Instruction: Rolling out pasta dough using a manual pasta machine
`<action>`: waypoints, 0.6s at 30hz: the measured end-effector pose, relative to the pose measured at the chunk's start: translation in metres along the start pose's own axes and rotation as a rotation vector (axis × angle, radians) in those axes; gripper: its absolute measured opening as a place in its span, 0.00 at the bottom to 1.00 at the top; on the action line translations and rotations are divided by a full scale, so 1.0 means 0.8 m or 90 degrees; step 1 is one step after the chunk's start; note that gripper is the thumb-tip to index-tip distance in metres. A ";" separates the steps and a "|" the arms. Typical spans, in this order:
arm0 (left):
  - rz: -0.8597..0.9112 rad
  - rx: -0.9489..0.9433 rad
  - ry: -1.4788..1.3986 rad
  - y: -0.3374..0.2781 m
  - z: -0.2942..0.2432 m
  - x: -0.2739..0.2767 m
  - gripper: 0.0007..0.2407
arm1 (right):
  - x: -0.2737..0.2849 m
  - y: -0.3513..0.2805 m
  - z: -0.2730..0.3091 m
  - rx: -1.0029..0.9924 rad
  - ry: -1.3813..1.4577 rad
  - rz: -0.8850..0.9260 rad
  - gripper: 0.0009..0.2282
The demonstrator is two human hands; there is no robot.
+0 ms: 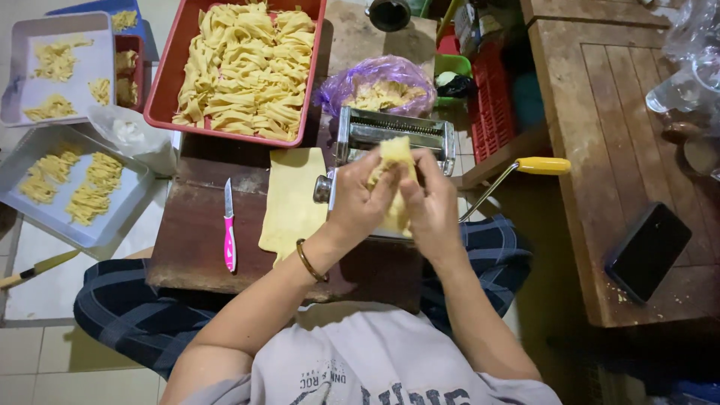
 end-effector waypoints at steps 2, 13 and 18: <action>0.001 -0.013 0.043 0.003 -0.019 0.002 0.12 | 0.007 -0.001 0.018 0.022 -0.012 -0.069 0.26; -0.069 -0.051 0.024 0.012 -0.037 0.010 0.17 | 0.026 -0.008 -0.018 0.076 0.038 -0.255 0.21; 0.008 -0.029 0.001 0.016 -0.033 -0.005 0.20 | 0.031 0.010 0.020 0.122 -0.020 -0.143 0.39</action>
Point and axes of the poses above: each hand's wrist, its own y-axis towards the middle knuckle, its own x-axis out of the back of the hand, z = x × y, the point moved 10 cm from there along y, towards the middle knuckle, and after that the axes turned 6 degrees about -y, right-handed, at the moved point
